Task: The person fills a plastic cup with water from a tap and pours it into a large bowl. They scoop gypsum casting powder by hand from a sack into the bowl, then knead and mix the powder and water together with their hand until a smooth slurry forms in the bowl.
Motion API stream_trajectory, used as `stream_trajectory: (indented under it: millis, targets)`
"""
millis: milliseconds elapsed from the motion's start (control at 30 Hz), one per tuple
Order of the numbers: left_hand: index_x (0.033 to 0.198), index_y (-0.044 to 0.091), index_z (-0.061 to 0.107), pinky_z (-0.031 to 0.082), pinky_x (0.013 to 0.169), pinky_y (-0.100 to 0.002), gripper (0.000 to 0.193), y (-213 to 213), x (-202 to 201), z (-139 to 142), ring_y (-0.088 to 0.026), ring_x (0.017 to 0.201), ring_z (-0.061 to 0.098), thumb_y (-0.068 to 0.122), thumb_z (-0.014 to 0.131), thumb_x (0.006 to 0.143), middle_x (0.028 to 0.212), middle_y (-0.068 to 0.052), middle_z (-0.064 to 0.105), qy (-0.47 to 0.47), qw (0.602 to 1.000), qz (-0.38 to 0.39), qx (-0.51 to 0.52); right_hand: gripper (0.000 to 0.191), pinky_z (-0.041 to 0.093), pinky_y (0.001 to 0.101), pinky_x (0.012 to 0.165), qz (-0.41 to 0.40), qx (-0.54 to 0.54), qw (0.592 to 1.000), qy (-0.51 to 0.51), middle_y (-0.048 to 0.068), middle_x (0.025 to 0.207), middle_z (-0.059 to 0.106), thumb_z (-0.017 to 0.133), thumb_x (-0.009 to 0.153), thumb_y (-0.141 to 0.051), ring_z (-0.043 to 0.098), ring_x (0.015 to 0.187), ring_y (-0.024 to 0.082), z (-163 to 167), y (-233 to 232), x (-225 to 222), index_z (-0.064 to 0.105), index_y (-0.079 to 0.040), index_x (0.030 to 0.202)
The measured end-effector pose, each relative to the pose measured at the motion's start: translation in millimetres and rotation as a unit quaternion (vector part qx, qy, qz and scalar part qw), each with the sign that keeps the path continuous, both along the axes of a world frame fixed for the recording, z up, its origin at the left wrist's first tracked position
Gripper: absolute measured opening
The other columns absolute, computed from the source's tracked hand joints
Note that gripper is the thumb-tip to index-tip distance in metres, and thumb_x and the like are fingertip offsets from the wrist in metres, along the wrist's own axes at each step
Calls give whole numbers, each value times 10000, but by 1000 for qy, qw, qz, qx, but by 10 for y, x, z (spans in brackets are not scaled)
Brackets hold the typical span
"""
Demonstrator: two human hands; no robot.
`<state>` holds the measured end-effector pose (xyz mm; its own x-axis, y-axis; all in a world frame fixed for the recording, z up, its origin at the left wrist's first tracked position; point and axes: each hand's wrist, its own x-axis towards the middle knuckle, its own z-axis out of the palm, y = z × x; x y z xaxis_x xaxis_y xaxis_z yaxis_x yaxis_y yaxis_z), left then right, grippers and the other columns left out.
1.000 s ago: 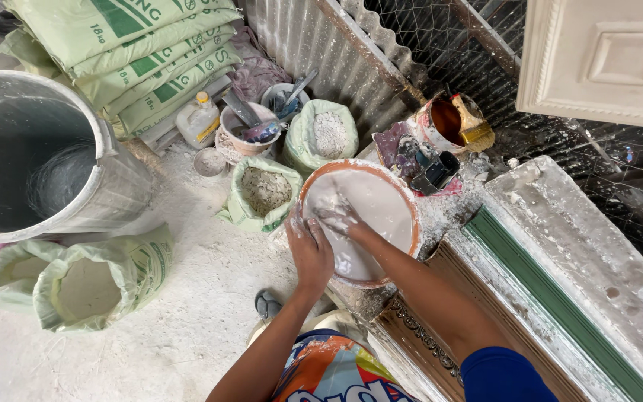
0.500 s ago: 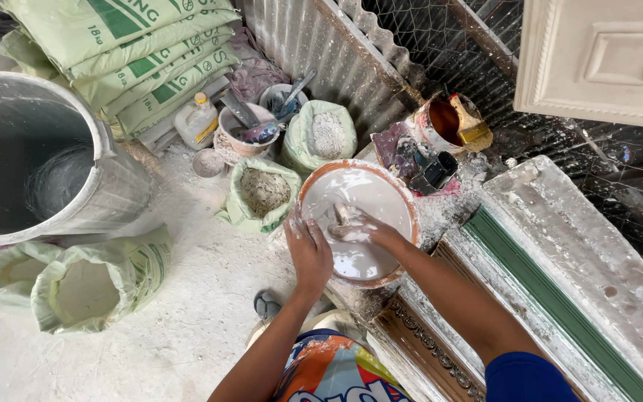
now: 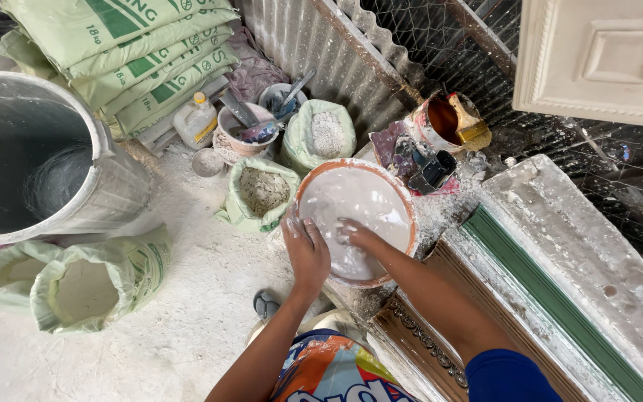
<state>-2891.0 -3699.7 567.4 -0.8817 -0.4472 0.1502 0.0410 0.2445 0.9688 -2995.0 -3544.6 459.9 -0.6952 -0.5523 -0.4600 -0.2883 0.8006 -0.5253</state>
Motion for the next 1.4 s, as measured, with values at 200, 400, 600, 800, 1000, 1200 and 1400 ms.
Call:
stream_trajectory:
  millis: [200,400,600,800,1000,1200,1400]
  targets:
    - [1457,-107,403,352,1126,-529,450,8,1,-1,-473,1300,469,143,396,1082,1388,-319,455,-4,1000,0,4,346,502,429,959,-23,-48,999,-3,161,1183,688,683,855,-263,614,1099,331,67,-77,-49,711,-110,1164]
    - [1454,-101,415,342,1121,-539,440,-8,11,38,-484,1298,463,116,402,1071,1387,-327,465,14,1000,-2,-21,331,479,447,977,-32,-84,996,-7,169,1207,675,690,844,-246,592,1136,351,129,-221,-100,723,-115,1146]
    - [1454,-102,411,355,1109,-535,440,-3,14,25,-477,1280,477,99,407,1063,1377,-324,460,15,1000,3,-13,316,456,465,996,-33,-104,994,-4,176,1230,663,697,832,-228,570,1172,371,56,-249,-73,734,-120,1127]
    - [1453,-109,410,361,1113,-525,441,3,4,7,-470,1284,487,107,400,1069,1369,-317,465,7,1000,2,-1,303,433,484,1015,-32,-122,992,3,184,1254,650,704,821,-211,548,1208,390,11,-59,-16,745,-125,1109]
    - [1465,-108,399,355,1116,-526,453,4,15,-17,-470,1294,476,137,385,1084,1383,-317,453,1,1000,-3,-9,292,411,502,1034,-26,-132,991,19,192,1277,638,711,810,-194,527,1244,410,-10,159,36,757,-130,1091]
    - [1463,-95,414,353,1112,-535,434,0,9,-6,-476,1301,464,135,386,1095,1408,-319,458,7,999,3,-36,281,388,520,1052,38,-122,989,78,200,1300,626,718,799,-177,505,1281,430,-21,550,72,768,-135,1072]
    - [1460,-92,407,373,1092,-518,447,-7,13,78,-461,1262,495,123,394,1068,1358,-307,470,-16,1000,3,18,213,448,475,1055,228,35,951,208,174,1218,691,662,812,-150,589,1216,390,-34,418,-45,771,-121,993]
